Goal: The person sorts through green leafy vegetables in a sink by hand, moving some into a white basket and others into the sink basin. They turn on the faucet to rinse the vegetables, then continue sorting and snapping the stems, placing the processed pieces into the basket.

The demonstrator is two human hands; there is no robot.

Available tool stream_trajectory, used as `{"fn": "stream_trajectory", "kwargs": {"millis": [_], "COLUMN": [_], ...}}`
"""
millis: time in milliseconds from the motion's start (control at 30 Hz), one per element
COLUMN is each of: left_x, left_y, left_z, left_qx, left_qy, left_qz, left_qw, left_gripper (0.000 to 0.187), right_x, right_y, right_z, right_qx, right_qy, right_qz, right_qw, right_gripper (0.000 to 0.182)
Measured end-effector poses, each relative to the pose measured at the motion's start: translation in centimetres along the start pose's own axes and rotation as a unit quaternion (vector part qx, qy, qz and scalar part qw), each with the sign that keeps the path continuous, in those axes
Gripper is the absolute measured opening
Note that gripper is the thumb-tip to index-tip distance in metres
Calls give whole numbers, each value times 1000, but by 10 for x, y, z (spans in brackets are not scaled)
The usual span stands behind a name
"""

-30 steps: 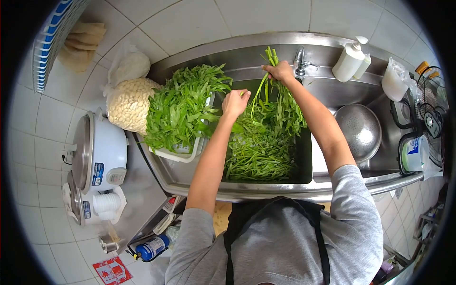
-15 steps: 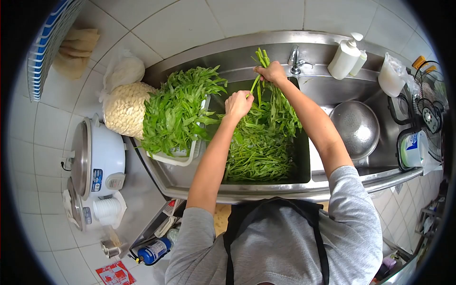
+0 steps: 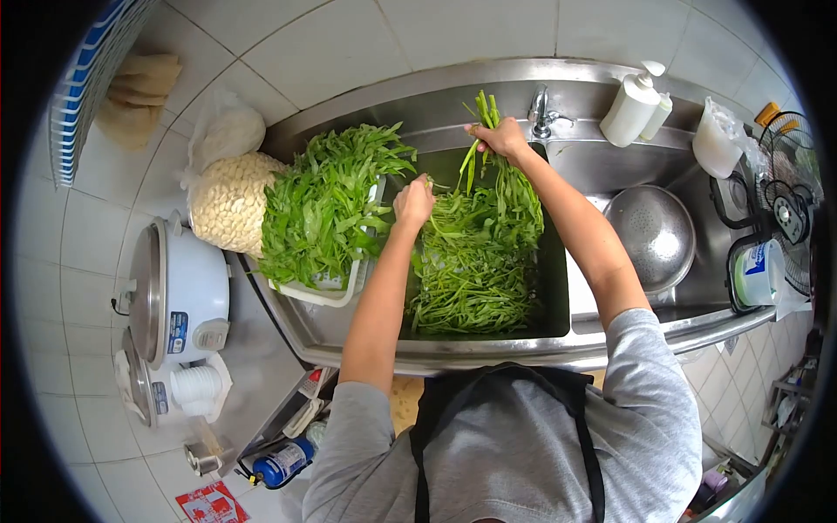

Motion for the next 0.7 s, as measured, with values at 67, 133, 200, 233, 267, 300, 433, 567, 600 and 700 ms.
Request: {"fn": "stream_trajectory", "kwargs": {"millis": [67,133,200,233,267,300,433,567,600,700], "left_x": [-4,-3,-5,-8,-5,-2,-8,-10,-10,-20], "left_y": [2,-2,3,7,7,2,41,65,61,31], "left_z": [0,-3,-9,-11,-15,-18,-9,4,6,17], "left_qx": [29,15,65,92,92,55,129,104,96,67], "left_qy": [52,32,50,76,75,51,65,-21,-16,-2], "left_qz": [-161,-142,-88,-57,-56,37,162,104,22,-38], "left_qw": [985,989,993,991,991,996,976,989,995,997], "left_gripper": [31,27,26,25,25,26,27,30,28,27], "right_x": [0,0,3,3,6,8,16,27,25,11], "right_y": [-2,-2,-4,-6,-9,-10,-17,-18,-19,-19], "right_z": [2,2,5,7,9,11,15,20,22,34], "right_qx": [-15,-13,-8,-7,-10,-13,-40,-46,-47,-8], "right_qy": [3,2,-17,-17,-30,-42,-61,-86,-86,-86], "right_qz": [-9,6,10,10,7,3,-1,-1,0,-44], "right_qw": [1000,1000,1000,1000,999,999,997,995,995,995], "right_gripper": [38,35,33,33,33,32,33,38,38,39]}}
Point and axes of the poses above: each hand's wrist, its own z-axis away from the middle knuckle, its own x-axis out of the palm, y = z × x, the point moved 10 cm from there along -z, towards the middle knuckle, and after that the axes turned 4 degrees about -z, right-handed, at the moved point
